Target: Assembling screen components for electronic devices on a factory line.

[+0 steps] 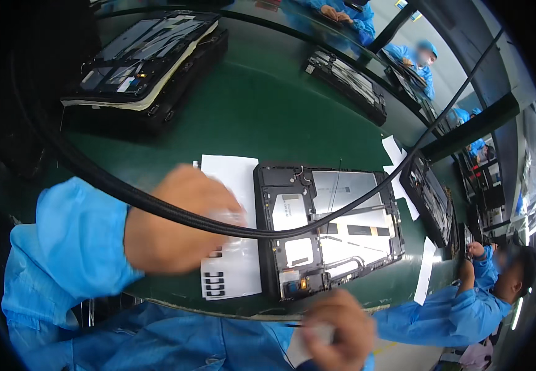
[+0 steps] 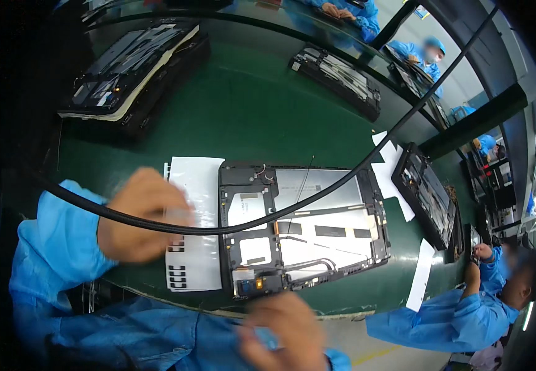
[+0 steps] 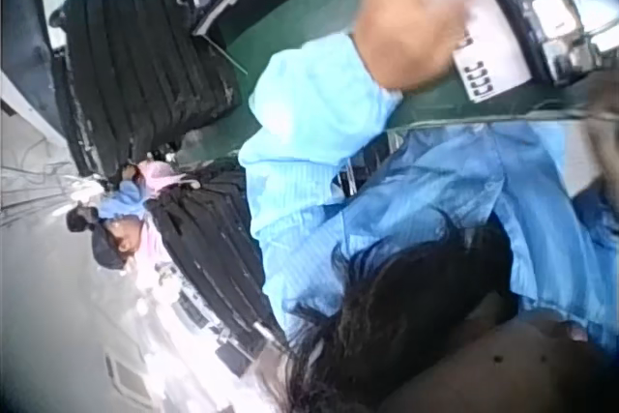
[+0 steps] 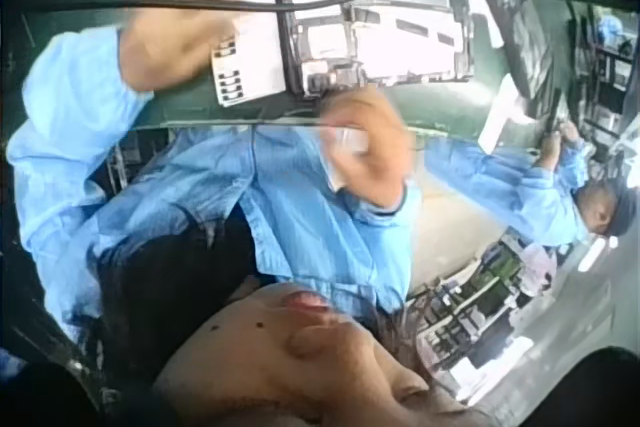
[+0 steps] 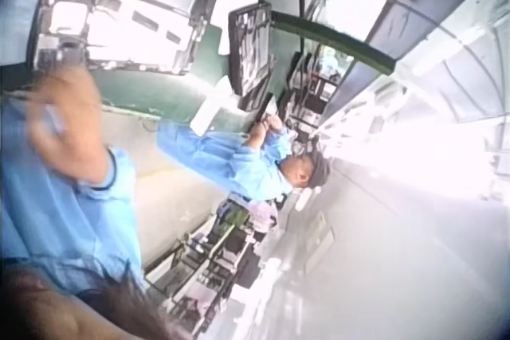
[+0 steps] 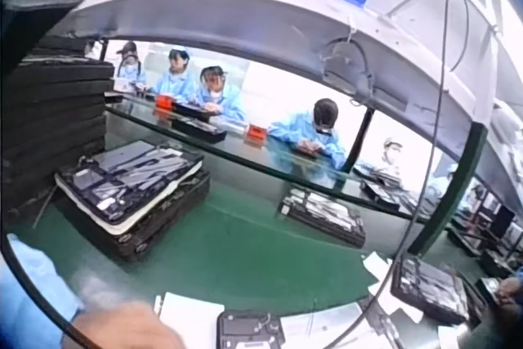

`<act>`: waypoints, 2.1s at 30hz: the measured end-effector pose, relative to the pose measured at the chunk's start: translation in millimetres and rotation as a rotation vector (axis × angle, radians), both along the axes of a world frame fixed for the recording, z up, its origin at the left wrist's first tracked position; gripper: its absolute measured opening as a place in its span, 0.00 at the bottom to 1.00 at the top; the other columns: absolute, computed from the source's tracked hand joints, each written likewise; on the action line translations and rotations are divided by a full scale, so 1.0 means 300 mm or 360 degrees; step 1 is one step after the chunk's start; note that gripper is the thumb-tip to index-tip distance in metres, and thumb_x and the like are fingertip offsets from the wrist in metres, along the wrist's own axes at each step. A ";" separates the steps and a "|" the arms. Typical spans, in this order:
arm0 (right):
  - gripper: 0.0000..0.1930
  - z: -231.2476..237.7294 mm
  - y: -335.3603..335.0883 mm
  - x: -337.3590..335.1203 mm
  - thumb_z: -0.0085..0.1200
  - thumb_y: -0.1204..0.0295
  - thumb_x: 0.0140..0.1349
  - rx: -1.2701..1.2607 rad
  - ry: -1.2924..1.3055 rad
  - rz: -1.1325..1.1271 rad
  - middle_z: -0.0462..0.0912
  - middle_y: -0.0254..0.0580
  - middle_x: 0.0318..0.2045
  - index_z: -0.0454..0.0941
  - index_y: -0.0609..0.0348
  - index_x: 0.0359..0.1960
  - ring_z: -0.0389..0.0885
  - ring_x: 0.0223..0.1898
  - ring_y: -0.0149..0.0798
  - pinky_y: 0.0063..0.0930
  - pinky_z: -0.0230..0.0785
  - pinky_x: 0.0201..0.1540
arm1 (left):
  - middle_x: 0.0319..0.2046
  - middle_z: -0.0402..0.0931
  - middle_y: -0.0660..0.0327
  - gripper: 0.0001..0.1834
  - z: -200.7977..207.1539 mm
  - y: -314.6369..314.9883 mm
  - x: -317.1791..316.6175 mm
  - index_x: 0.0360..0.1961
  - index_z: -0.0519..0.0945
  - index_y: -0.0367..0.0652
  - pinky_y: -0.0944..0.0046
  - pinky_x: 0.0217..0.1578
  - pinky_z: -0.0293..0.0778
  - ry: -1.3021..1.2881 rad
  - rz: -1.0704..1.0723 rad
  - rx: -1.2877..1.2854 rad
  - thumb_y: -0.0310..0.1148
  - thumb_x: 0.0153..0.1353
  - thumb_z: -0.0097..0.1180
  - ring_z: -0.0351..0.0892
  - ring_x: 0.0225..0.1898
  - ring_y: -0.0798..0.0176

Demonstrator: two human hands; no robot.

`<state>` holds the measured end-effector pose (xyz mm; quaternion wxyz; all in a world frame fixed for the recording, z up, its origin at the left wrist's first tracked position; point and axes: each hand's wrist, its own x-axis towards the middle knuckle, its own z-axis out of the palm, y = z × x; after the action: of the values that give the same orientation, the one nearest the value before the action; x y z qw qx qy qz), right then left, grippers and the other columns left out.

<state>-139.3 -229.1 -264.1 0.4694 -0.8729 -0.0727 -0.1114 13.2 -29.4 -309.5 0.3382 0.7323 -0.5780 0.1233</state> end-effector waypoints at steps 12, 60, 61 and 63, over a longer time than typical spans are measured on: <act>0.05 -0.144 -0.294 0.068 0.45 0.76 0.35 0.0235 0.0135 -0.0379 0.71 0.55 0.41 0.67 0.65 0.15 0.65 0.48 0.46 0.37 0.52 0.52 | 0.32 0.73 0.50 0.08 -0.102 -0.375 -0.133 0.24 0.76 0.30 0.62 0.30 0.69 -0.0221 -0.0628 -0.0226 0.25 0.43 0.53 0.72 0.32 0.55; 0.06 -0.026 -0.174 0.033 0.53 0.83 0.39 -0.0954 -0.0284 -0.0215 0.75 0.44 0.26 0.74 0.64 0.23 0.72 0.33 0.46 0.35 0.65 0.38 | 0.35 0.71 0.52 0.17 -0.081 -0.262 -0.218 0.33 0.73 0.29 0.64 0.39 0.68 -0.0325 -0.0381 -0.0627 0.30 0.43 0.48 0.70 0.36 0.55; 0.06 -0.014 -0.163 0.023 0.53 0.83 0.39 -0.0950 -0.0319 -0.0217 0.75 0.44 0.26 0.74 0.64 0.23 0.72 0.33 0.46 0.35 0.65 0.38 | 0.33 0.72 0.52 0.13 -0.062 -0.191 -0.198 0.31 0.74 0.30 0.64 0.38 0.68 -0.0219 -0.0508 -0.0391 0.29 0.45 0.47 0.72 0.35 0.56; 0.05 0.010 -0.127 0.000 0.53 0.83 0.41 -0.0686 -0.0265 -0.0418 0.75 0.46 0.25 0.73 0.66 0.24 0.73 0.31 0.45 0.33 0.65 0.36 | 0.30 0.72 0.52 0.08 -0.023 -0.054 -0.149 0.28 0.75 0.32 0.62 0.37 0.69 -0.0130 -0.0379 -0.0199 0.26 0.48 0.48 0.72 0.34 0.55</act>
<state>-139.2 -267.3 -261.2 0.2467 -0.9424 -0.0194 -0.2249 -31.5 -45.5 -316.4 0.3715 0.6304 -0.6653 0.1478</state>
